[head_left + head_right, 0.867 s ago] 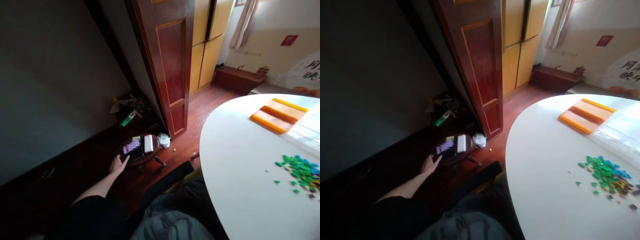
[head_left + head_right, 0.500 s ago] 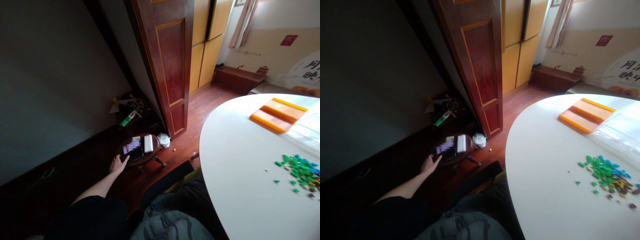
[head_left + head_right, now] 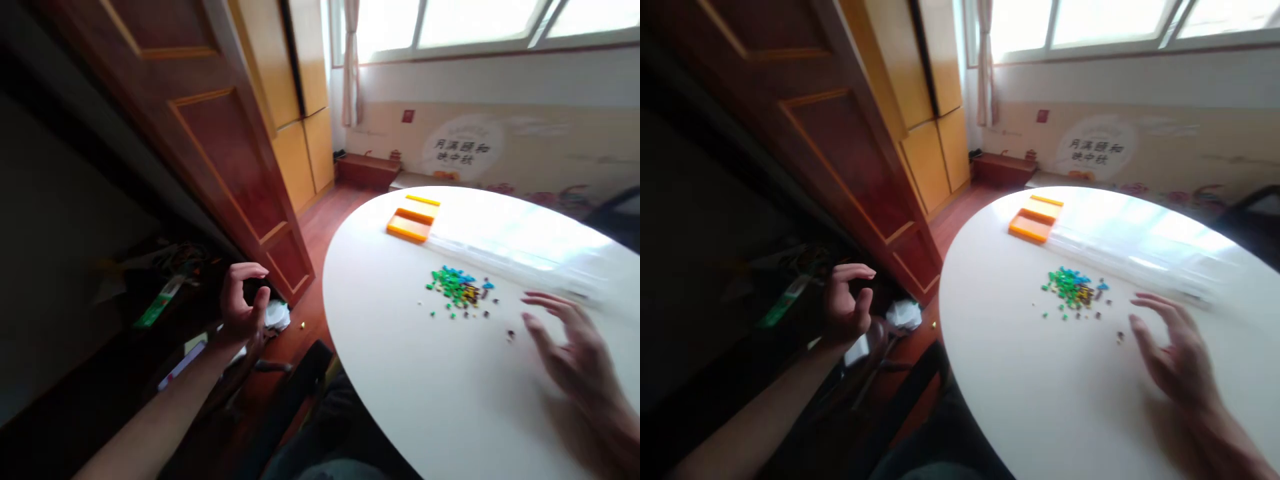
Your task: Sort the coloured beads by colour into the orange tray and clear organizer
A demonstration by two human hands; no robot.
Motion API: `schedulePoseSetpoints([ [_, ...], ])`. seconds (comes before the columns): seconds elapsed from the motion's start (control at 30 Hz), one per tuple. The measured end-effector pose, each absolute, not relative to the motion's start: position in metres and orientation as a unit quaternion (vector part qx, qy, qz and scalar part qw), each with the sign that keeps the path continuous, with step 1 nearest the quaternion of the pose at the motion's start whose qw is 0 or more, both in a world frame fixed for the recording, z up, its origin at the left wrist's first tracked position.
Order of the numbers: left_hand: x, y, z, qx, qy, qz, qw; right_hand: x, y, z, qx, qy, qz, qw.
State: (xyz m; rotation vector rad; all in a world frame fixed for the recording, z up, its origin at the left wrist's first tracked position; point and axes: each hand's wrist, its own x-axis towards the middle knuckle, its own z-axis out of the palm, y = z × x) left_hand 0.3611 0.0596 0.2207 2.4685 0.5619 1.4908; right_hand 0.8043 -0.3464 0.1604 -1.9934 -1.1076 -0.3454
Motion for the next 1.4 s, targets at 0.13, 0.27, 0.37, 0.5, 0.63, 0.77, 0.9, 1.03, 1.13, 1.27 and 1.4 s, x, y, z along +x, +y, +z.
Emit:
schedulePoseSetpoints([
  [0.13,0.518,0.002,0.274,0.877,-0.047,0.432,0.203,0.805,-0.333,0.172,-0.797,-0.420,-0.128,0.415],
  [0.27,0.647,-0.038,0.267,0.888,-0.141,0.345,0.271,0.808,-0.328,0.176,-0.800,-0.397,-0.124,0.431],
  [0.37,0.709,-0.049,0.240,0.902,-0.161,0.286,0.279,0.811,-0.328,0.176,-0.802,-0.383,-0.118,0.442],
  [0.5,0.735,-0.044,0.211,0.908,-0.156,0.242,0.305,0.814,-0.328,0.176,-0.801,-0.378,-0.112,0.451],
  [0.63,0.727,-0.029,0.204,0.905,-0.174,0.208,0.327,0.816,-0.325,0.180,-0.807,-0.383,-0.102,0.437],
  [0.77,0.723,-0.015,0.209,0.904,-0.223,0.174,0.322,0.823,-0.323,0.190,-0.819,-0.429,-0.074,0.374],
  [0.9,0.728,-0.004,0.212,0.909,-0.264,0.124,0.298,0.835,-0.317,0.196,-0.797,-0.508,-0.067,0.320],
  [1.03,0.731,0.005,0.209,0.912,-0.279,0.085,0.287,0.843,-0.314,0.188,-0.792,-0.490,-0.072,0.356],
  [1.13,0.732,0.009,0.203,0.911,-0.279,0.065,0.298,0.846,-0.316,0.180,-0.788,-0.490,-0.046,0.369],
  [1.27,0.734,0.009,0.195,0.910,-0.268,0.039,0.315,0.847,-0.320,0.179,-0.786,-0.501,-0.013,0.362],
  [1.4,0.734,0.011,0.191,0.906,-0.273,0.029,0.322,0.848,-0.322,0.185,-0.770,-0.551,0.014,0.321],
])
